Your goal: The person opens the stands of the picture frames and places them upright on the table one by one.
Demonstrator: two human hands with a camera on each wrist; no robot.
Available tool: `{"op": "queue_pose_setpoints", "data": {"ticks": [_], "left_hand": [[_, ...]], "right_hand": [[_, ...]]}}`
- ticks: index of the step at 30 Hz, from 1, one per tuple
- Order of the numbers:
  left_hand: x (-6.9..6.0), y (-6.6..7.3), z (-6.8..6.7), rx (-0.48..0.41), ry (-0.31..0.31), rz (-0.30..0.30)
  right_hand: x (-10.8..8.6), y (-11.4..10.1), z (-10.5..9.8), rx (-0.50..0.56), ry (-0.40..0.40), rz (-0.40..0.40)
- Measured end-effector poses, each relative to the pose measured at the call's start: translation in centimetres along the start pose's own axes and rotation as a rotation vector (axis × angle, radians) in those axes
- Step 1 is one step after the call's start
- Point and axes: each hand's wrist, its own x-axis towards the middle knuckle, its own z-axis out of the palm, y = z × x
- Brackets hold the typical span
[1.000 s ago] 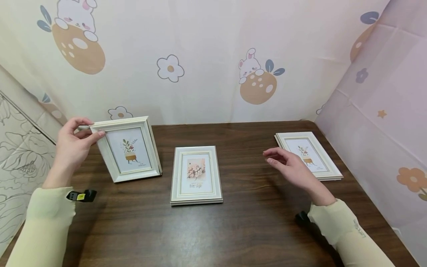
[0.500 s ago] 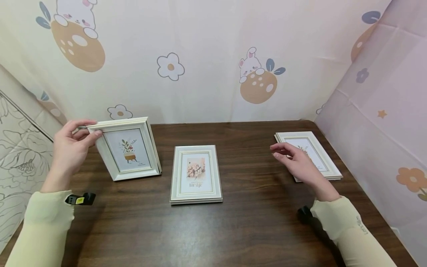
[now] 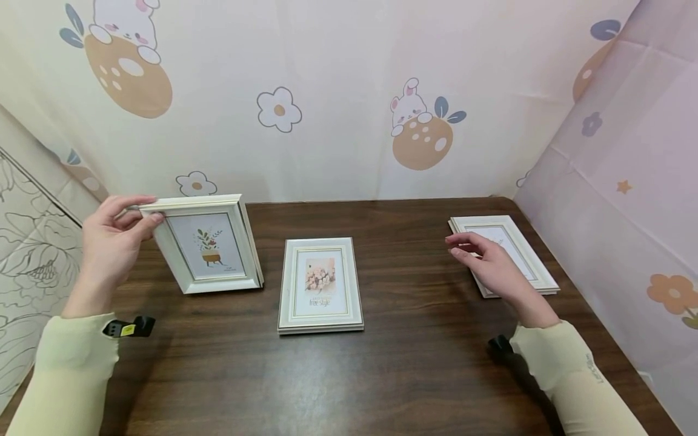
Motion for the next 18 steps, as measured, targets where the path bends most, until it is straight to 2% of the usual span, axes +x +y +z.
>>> {"op": "queue_pose_setpoints", "data": {"ticks": [8,18], "left_hand": [[0.0,0.5,0.0,0.054,-0.005,0.054],[0.2,1.4,0.8,-0.004,-0.017,0.093]], "right_hand": [[-0.1,0.1,0.4,0.002,0.001,-0.016],[-0.7,-0.5,1.5,-0.036,-0.02,-0.037]]}}
